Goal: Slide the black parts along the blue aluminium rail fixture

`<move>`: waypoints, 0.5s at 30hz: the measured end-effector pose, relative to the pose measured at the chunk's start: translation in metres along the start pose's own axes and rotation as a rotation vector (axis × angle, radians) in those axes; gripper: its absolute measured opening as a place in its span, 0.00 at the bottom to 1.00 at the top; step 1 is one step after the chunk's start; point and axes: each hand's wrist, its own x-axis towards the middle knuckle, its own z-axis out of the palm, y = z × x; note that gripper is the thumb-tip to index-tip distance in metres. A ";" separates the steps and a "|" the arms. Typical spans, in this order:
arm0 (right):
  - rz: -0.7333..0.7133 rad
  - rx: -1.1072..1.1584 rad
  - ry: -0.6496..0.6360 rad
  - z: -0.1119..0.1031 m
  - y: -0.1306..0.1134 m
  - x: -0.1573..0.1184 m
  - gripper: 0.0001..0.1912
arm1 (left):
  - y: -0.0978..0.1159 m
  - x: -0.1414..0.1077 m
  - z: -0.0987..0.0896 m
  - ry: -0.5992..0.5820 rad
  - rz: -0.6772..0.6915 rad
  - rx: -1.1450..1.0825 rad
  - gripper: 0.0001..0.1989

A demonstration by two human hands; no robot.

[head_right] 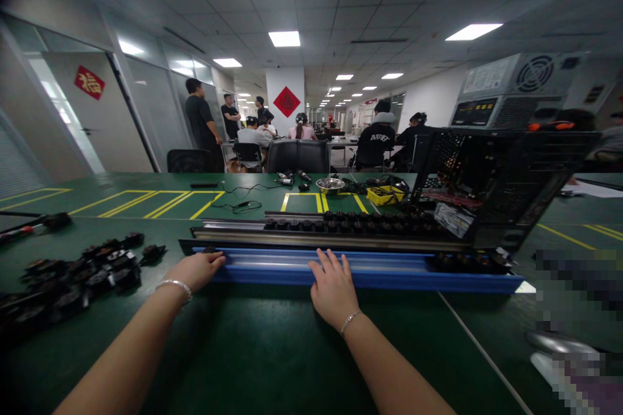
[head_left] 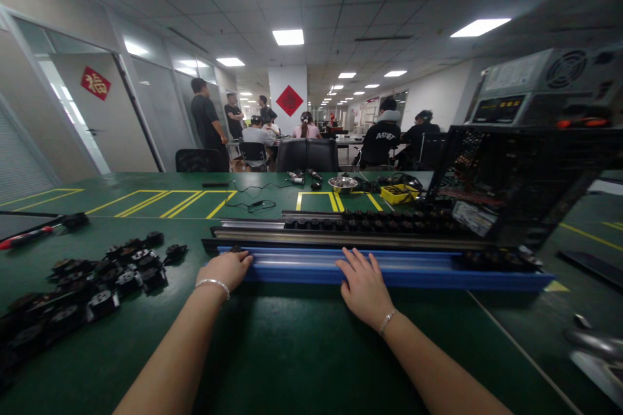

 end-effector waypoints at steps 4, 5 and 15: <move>0.000 -0.005 0.001 0.001 0.000 -0.001 0.22 | -0.003 0.002 0.001 -0.005 -0.003 -0.003 0.25; 0.000 -0.006 0.003 0.001 0.000 -0.001 0.22 | -0.003 0.003 0.001 -0.005 -0.002 -0.004 0.25; 0.002 -0.007 -0.004 0.000 0.000 0.000 0.22 | -0.004 -0.002 -0.003 0.007 -0.084 -0.019 0.24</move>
